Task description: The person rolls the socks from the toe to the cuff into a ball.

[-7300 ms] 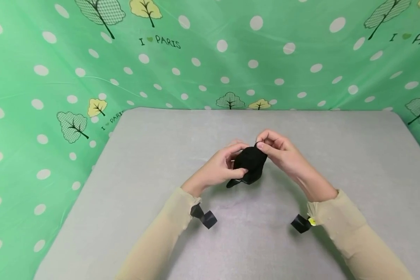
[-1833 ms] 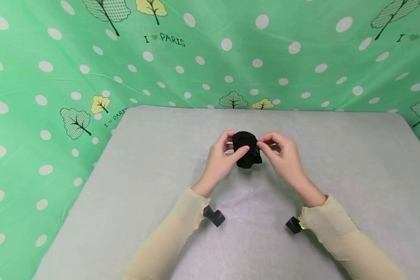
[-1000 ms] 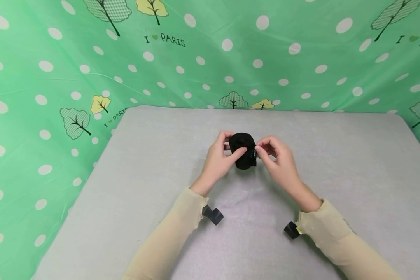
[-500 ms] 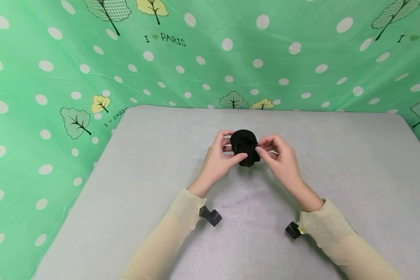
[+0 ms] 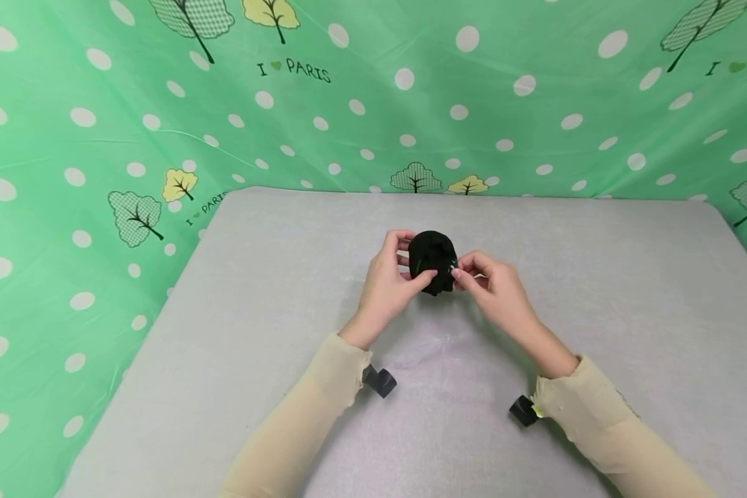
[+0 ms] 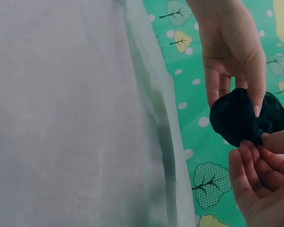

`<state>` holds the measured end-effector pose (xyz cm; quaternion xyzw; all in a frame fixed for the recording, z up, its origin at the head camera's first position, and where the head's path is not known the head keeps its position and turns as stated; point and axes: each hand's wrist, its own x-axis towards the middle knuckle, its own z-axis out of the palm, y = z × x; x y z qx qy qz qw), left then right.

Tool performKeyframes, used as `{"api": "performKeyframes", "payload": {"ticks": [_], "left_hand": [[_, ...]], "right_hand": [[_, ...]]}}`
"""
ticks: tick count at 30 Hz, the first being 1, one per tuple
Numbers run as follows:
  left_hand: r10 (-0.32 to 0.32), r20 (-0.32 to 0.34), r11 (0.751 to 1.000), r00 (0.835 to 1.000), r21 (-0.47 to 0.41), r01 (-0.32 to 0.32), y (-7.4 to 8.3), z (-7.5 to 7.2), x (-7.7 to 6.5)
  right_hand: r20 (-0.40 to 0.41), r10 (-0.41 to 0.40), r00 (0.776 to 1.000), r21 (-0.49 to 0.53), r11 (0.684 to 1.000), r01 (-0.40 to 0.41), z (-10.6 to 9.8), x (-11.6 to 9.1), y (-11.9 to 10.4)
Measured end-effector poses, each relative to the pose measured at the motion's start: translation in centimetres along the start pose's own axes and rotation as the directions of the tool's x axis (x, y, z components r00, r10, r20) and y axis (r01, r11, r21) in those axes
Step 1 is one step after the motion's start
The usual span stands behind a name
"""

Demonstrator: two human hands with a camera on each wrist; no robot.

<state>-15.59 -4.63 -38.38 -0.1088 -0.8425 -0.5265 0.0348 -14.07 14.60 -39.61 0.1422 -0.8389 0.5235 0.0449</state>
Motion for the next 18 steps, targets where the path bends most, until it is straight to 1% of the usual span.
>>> {"api": "performKeyframes", "payload": {"ticks": [3,7,10,13,16,18], "left_hand": [[0.01,-0.023,0.998,1.0,0.068,-0.009,-0.02,0.05,0.11],[0.014,-0.047,0.988,0.999,0.155,-0.007,-0.01,0.0,0.27],[0.01,-0.052,0.983,0.999,0.184,-0.001,-0.06,-0.05,0.42],[-0.004,-0.025,0.989,1.0,0.149,0.008,-0.14,-0.05,0.44],[-0.026,0.029,0.998,0.999,0.062,0.024,-0.08,0.0,0.23],[-0.039,0.071,0.999,0.997,0.006,0.039,0.07,0.04,-0.01]], "right_hand": [[0.027,-0.015,1.0,-0.006,1.0,0.016,0.01,-0.19,-0.05],[0.064,-0.033,0.997,-0.016,0.999,0.034,-0.04,-0.46,-0.28],[0.087,-0.039,0.995,-0.004,0.999,0.04,-0.07,-0.66,-0.38],[0.085,-0.014,0.996,0.046,0.999,0.01,-0.05,-0.76,-0.42],[0.049,0.028,0.998,0.081,0.996,-0.032,-0.05,-0.74,-0.4],[0.016,0.05,0.999,0.092,0.994,-0.051,-0.07,-0.71,-0.34]]}}
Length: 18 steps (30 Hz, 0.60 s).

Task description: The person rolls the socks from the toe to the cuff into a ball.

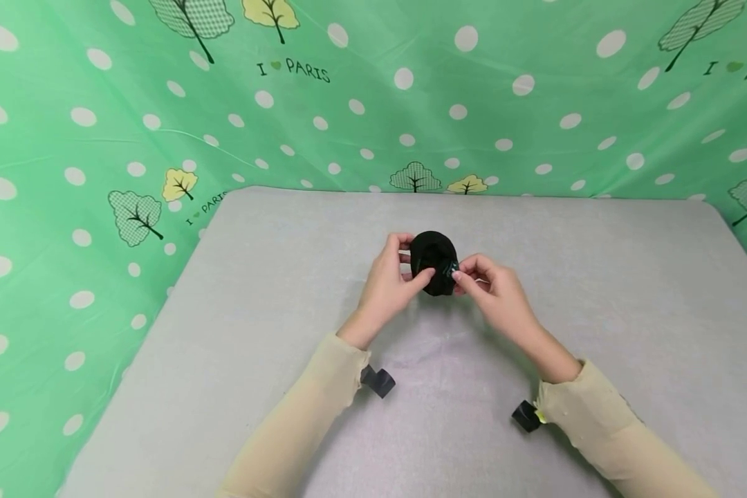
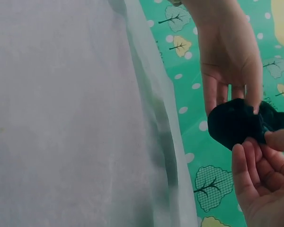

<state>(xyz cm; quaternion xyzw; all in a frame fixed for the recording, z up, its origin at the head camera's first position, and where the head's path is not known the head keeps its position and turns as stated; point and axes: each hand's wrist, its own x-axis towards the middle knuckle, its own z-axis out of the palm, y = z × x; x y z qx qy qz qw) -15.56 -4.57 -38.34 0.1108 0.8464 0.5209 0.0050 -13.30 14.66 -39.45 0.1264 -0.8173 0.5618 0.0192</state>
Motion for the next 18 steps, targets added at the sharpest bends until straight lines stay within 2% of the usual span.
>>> {"api": "performKeyframes", "payload": {"ticks": [3,6,11,14,18], "left_hand": [[-0.002,0.043,1.0,0.999,-0.011,0.003,0.29,0.09,-0.43],[0.013,0.059,0.998,0.998,0.067,-0.017,0.54,0.32,-0.73],[0.029,0.038,0.977,0.999,0.21,-0.037,0.72,0.68,-0.95],[0.031,0.027,0.968,0.999,0.247,-0.037,0.74,0.65,-0.92],[0.045,0.009,0.968,0.999,0.247,-0.046,0.56,0.37,-0.67]], "right_hand": [[-0.041,0.005,0.999,0.009,1.0,-0.005,-0.01,0.01,0.08],[-0.053,0.003,0.999,0.021,1.0,-0.001,-0.02,-0.01,0.1],[-0.027,-0.02,0.999,0.017,1.0,0.021,0.14,-0.01,0.09],[-0.005,-0.041,0.999,-0.004,0.999,0.041,0.22,-0.04,0.18],[0.018,-0.085,0.996,-0.065,0.994,0.086,0.33,-0.18,0.23]]}}
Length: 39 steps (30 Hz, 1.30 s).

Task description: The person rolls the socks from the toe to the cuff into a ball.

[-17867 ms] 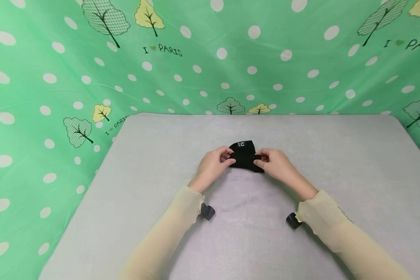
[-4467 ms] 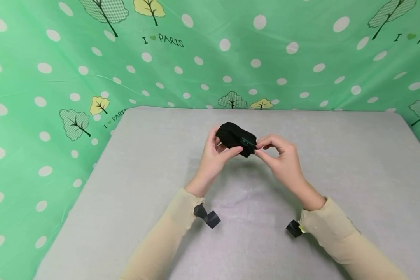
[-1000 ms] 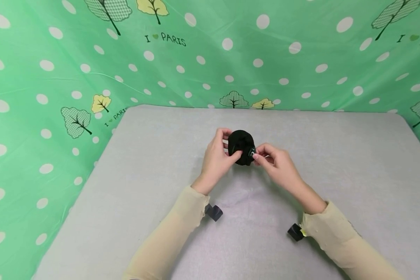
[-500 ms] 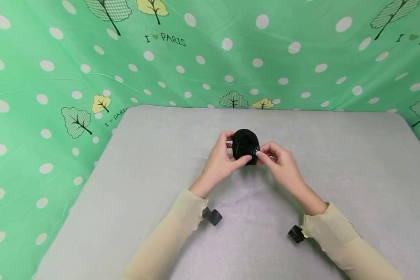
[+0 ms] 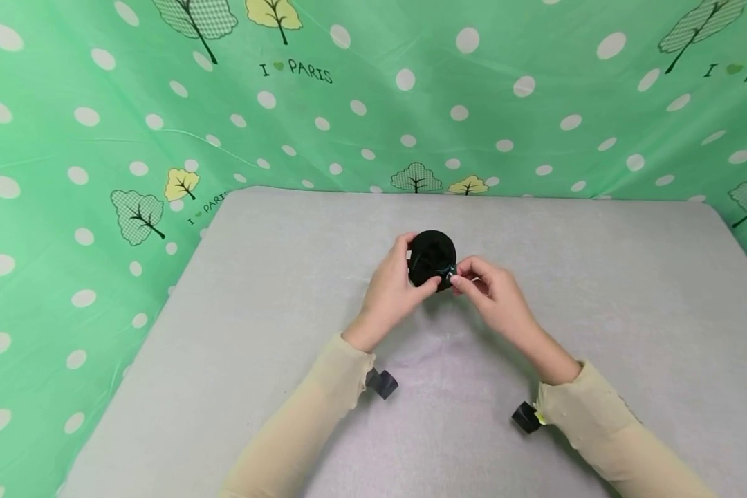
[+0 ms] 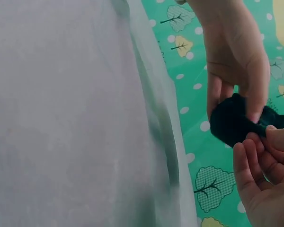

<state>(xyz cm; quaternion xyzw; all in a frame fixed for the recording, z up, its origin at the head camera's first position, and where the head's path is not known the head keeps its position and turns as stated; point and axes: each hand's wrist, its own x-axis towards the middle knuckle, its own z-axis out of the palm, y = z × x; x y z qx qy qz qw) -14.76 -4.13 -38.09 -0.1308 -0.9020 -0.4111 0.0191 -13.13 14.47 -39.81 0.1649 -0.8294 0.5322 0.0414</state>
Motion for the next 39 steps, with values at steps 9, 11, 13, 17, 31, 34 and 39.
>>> {"api": "performKeyframes", "payload": {"ticks": [9,11,13,17,31,34,39], "left_hand": [[-0.023,-0.045,0.999,0.999,0.046,0.025,-0.4,-0.2,0.6],[-0.028,-0.015,0.999,0.999,0.014,0.029,-0.4,-0.3,0.6],[-0.028,0.033,0.998,0.999,-0.054,0.03,-0.3,-0.4,0.6],[-0.02,0.093,0.978,0.996,-0.204,0.039,-0.4,-0.6,0.4],[0.005,0.071,0.993,0.997,-0.119,0.004,0.2,-0.7,0.1],[0.021,0.054,0.997,0.998,-0.078,-0.017,0.4,-0.3,0.0],[0.002,0.022,1.0,1.0,-0.004,-0.001,0.3,0.3,0.1]], "right_hand": [[0.046,-0.1,0.994,-0.068,0.992,0.103,0.4,-0.4,-0.5],[0.018,-0.089,0.996,-0.059,0.994,0.09,0.4,-0.4,-0.5],[-0.026,-0.058,0.998,-0.047,0.997,0.057,0.3,-0.2,-0.4],[-0.073,0.0,0.997,-0.039,0.999,-0.003,-0.1,0.0,-0.2],[-0.164,-0.111,0.98,-0.255,0.965,0.067,-0.8,0.7,-1.1],[-0.167,-0.211,0.963,-0.362,0.922,0.139,-0.4,0.6,-1.0],[-0.154,-0.253,0.955,-0.364,0.913,0.183,0.1,0.6,-0.8]]}}
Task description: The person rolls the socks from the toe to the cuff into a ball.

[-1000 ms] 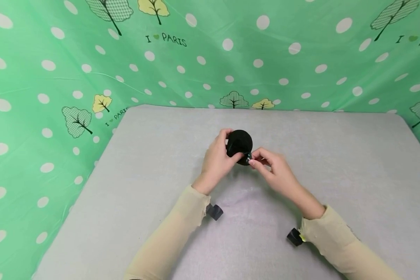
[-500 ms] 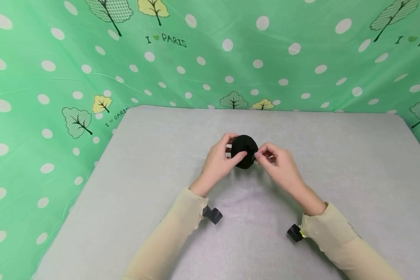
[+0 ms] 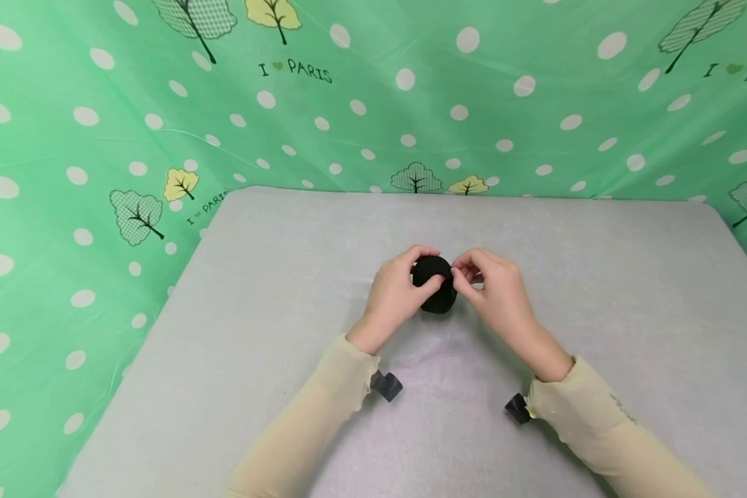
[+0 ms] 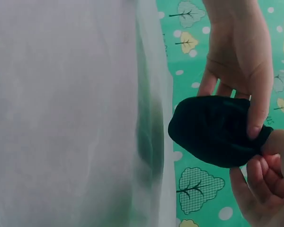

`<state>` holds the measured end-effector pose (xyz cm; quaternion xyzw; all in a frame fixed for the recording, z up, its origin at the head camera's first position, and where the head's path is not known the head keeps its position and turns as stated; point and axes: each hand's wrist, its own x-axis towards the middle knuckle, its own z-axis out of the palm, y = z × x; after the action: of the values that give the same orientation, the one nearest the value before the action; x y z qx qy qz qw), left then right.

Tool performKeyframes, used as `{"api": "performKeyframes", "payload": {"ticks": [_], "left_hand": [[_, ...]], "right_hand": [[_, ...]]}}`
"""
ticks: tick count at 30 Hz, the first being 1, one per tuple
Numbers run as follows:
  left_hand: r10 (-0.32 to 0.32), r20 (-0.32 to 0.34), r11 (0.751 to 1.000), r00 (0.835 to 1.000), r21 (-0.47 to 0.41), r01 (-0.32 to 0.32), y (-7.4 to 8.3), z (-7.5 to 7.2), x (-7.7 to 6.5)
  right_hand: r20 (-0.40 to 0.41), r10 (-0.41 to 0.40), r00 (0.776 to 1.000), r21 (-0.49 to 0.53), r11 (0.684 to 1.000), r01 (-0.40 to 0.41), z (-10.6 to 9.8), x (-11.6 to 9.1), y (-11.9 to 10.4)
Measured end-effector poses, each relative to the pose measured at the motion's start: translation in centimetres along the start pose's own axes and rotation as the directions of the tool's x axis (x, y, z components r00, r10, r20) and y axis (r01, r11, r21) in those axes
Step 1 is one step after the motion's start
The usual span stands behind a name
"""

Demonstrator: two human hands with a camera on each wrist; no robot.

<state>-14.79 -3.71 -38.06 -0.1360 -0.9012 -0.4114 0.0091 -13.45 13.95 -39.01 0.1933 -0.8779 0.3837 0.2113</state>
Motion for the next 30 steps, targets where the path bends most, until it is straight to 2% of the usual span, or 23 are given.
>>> {"api": "performKeyframes", "payload": {"ticks": [6,10,13,15,17,19,22,23,25,28,30], "left_hand": [[-0.053,-0.016,0.996,0.998,0.066,0.054,-0.3,0.1,0.3],[-0.063,-0.015,0.994,0.998,0.091,0.064,-0.5,0.2,0.6],[-0.06,0.033,0.998,0.998,-0.004,0.06,-0.9,0.1,0.7],[-0.067,0.107,0.991,0.992,-0.112,0.079,-1.2,-0.1,0.7],[-0.072,0.21,0.963,0.975,-0.24,0.123,-1.5,-0.4,0.6],[-0.069,0.307,0.922,0.949,-0.344,0.178,-1.8,-0.7,0.4],[-0.048,0.391,0.863,0.919,-0.448,0.235,-2.0,-1.1,0.2],[-0.037,0.402,0.85,0.915,-0.468,0.24,-2.0,-1.2,0.2],[-0.04,0.398,0.847,0.917,-0.473,0.242,-2.0,-1.2,0.1],[-0.055,0.36,0.852,0.931,-0.469,0.231,-1.8,-1.1,0.1],[-0.076,0.315,0.85,0.946,-0.476,0.227,-1.8,-1.0,0.0]], "right_hand": [[0.07,-0.011,0.998,0.146,0.989,0.0,-0.1,-0.3,0.2],[0.109,-0.015,0.994,0.24,0.971,-0.012,-0.3,-0.5,0.0],[0.145,0.074,0.987,0.325,0.938,-0.118,-0.5,-0.5,-0.1],[0.159,0.15,0.976,0.378,0.904,-0.201,-0.7,-0.4,0.0],[0.161,0.217,0.963,0.431,0.862,-0.266,-0.9,-0.3,0.2],[0.151,0.255,0.955,0.464,0.834,-0.297,-1.1,-0.1,0.4],[0.149,0.286,0.947,0.488,0.811,-0.322,-1.3,0.0,0.7],[0.15,0.292,0.945,0.492,0.807,-0.328,-1.4,0.0,0.7],[0.154,0.3,0.941,0.495,0.801,-0.337,-1.3,0.0,0.8],[0.175,0.322,0.93,0.497,0.787,-0.366,-1.1,-0.1,0.8],[0.218,0.335,0.917,0.465,0.79,-0.399,-0.9,-0.3,0.8]]}}
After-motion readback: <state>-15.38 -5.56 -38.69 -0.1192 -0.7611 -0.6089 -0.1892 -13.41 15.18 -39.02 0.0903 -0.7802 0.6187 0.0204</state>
